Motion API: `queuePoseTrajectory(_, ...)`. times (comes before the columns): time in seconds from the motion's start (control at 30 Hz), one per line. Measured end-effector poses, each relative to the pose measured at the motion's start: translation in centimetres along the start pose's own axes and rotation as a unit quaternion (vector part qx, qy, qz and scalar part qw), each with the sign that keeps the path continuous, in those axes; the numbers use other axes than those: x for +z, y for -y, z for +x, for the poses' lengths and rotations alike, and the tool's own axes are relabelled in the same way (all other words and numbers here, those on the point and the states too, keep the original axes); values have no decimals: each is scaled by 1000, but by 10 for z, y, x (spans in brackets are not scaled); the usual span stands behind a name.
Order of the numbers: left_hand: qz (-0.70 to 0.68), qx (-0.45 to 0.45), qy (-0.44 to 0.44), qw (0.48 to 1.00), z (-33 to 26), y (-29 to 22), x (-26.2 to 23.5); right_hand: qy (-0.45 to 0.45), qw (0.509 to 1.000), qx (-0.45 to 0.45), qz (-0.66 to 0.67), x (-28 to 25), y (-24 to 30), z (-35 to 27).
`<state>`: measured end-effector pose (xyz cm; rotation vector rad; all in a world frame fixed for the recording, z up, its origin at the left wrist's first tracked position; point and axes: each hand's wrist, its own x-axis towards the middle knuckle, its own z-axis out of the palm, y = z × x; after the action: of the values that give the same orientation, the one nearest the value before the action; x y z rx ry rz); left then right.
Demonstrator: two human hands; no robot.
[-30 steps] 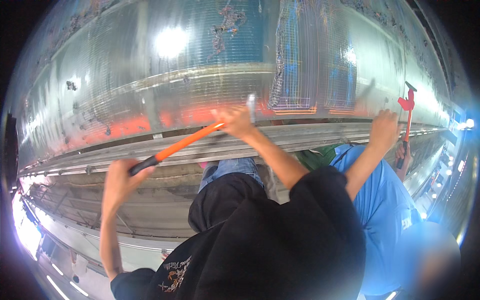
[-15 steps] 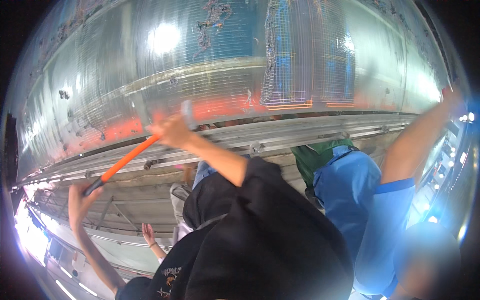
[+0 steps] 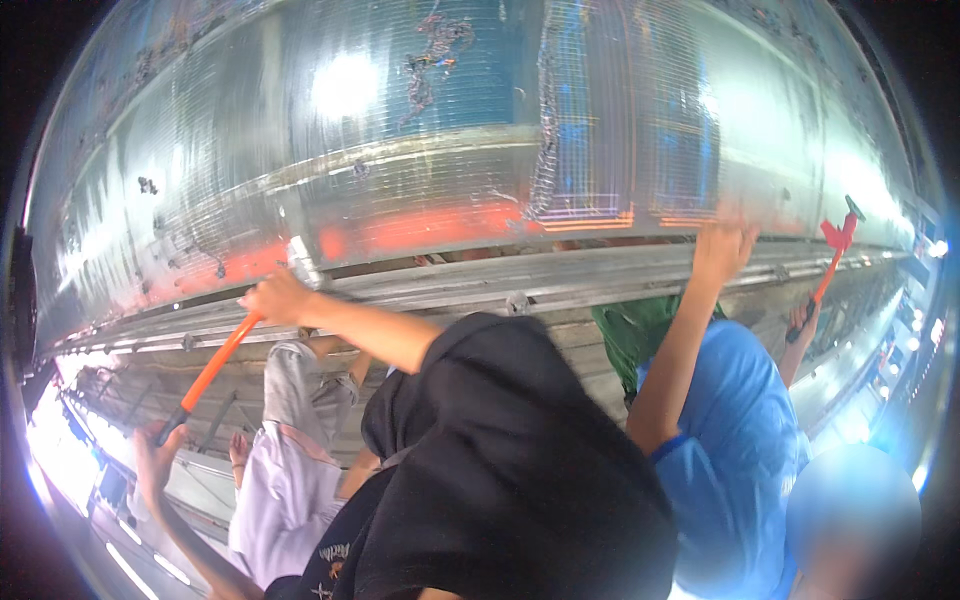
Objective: The person uses a squeegee to clean a large curved glass surface. They repeatedly pull the squeegee across the glass to remove water and debris. Another person in a blue shirt also cleans the glass nearby.
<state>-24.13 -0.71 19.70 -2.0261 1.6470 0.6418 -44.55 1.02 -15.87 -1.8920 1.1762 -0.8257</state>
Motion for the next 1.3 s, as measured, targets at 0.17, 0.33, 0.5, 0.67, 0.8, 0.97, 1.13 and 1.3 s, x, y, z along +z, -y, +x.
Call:
queuePoseTrajectory(0.17, -7, -86, -41, 995, 23, -7, 28, -6, 998, -38, -48, -29, -32, 21)
queuePoseTrajectory(0.33, -141, 188, 29, 972, 47, -145, 99, -158, 971, -51, -170, -198, -139, -106)
queuePoseTrajectory(0.5, -96, 136, 60, 984, 30, -146, 88, -130, 983, -36, -123, -194, -129, -110)
queuePoseTrajectory(0.67, -50, 17, -63, 997, -1, -17, 34, 19, 998, -58, 26, -49, -33, 6)
queuePoseTrajectory(0.8, -90, -216, 9, 972, 18, 0, 12, 46, 997, -52, -35, -39, -34, 54)
queuePoseTrajectory(0.97, -46, 122, 44, 990, 101, -142, 1, -144, 987, -39, -57, -168, -141, -15)
queuePoseTrajectory(1.13, -128, 226, 48, 964, 115, -268, 54, -97, 969, 64, -217, -295, -203, -82)
queuePoseTrajectory(1.3, -83, 80, 57, 992, 71, -162, 6, -85, 996, -20, -24, -182, -133, -18)
